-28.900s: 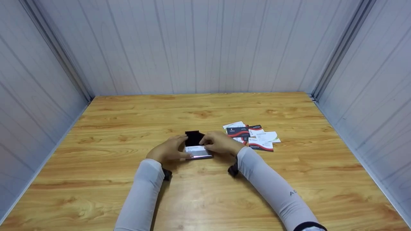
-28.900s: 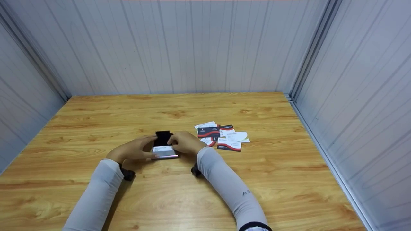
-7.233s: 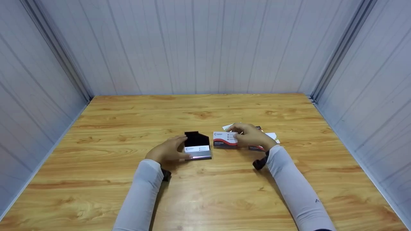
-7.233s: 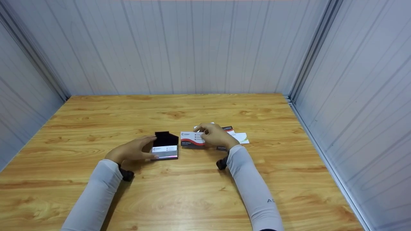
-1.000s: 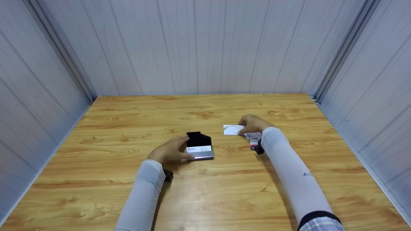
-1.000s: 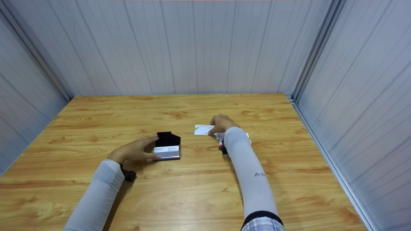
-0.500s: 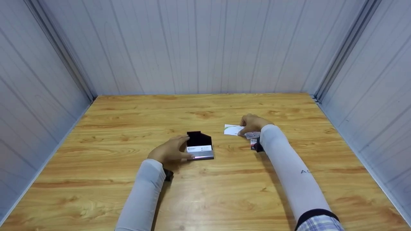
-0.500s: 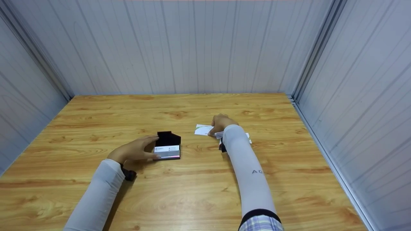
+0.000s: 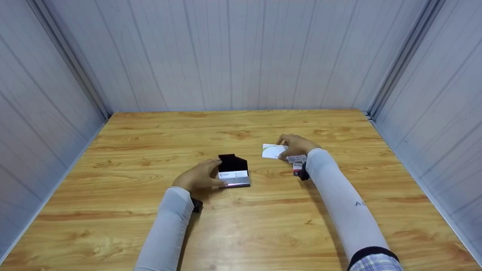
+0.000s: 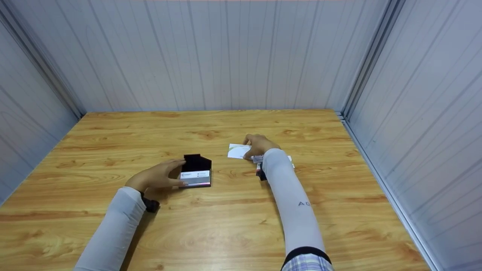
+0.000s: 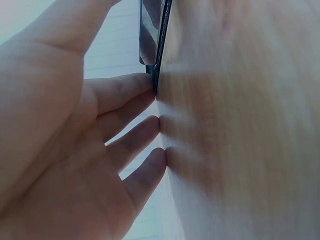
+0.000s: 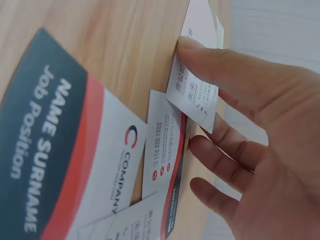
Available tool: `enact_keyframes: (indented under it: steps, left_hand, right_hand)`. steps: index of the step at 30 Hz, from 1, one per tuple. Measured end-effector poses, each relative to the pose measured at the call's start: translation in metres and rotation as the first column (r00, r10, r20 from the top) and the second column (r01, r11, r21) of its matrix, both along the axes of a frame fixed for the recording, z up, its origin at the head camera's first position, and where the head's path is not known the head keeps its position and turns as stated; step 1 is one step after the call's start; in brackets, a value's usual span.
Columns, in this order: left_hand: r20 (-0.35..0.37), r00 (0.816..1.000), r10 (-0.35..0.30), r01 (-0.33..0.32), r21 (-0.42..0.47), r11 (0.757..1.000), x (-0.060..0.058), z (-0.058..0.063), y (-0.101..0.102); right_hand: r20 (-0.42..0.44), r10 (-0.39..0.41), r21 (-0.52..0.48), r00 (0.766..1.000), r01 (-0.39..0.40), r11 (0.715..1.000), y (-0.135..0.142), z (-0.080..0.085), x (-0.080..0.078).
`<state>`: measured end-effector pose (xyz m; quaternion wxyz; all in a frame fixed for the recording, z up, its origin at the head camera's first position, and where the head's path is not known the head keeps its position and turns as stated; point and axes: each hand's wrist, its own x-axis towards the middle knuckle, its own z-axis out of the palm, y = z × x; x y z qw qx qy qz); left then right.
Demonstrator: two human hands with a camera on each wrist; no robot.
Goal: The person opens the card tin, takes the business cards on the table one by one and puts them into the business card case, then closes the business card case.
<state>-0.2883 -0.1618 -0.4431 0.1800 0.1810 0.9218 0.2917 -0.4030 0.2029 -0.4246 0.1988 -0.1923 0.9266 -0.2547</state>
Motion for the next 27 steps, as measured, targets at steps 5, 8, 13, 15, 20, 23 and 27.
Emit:
enact_keyframes:
  steps: [5,8,13,15,20,23,27]
  left_hand:
    - [0.001,1.000,-0.005,0.005,0.008,1.000,-0.002,0.000,0.000]
    - [-0.005,1.000,-0.007,0.007,0.001,1.000,-0.002,-0.001,0.000]
    - [-0.010,1.000,0.005,-0.005,-0.016,1.000,0.000,-0.001,0.000]
    - [-0.006,1.000,0.013,-0.013,-0.018,1.000,0.001,-0.001,0.000]
    - [0.000,1.000,0.008,-0.008,-0.014,1.000,0.002,0.000,0.001]
    - [0.001,1.000,0.000,0.000,-0.006,1.000,0.001,-0.001,0.000]
    - [0.003,1.000,0.001,-0.001,-0.003,1.000,0.000,-0.002,0.000]
  right_hand:
    - [-0.044,-0.026,-0.071,0.999,0.022,0.997,0.003,-0.001,-0.001]
    - [-0.053,-0.049,-0.137,0.997,0.041,0.990,0.005,-0.003,-0.003]
    - [-0.048,-0.058,-0.207,0.997,0.047,0.977,0.008,-0.006,-0.004]
    - [-0.039,-0.058,-0.227,0.998,0.048,0.973,0.009,-0.007,-0.003]
    - [-0.018,-0.055,-0.288,0.998,0.048,0.956,0.006,-0.007,-0.001]
    - [-0.022,-0.041,-0.312,0.999,0.032,0.949,0.001,-0.006,0.000]
    - [-0.029,-0.017,-0.298,0.999,0.007,0.955,-0.008,-0.002,0.004]
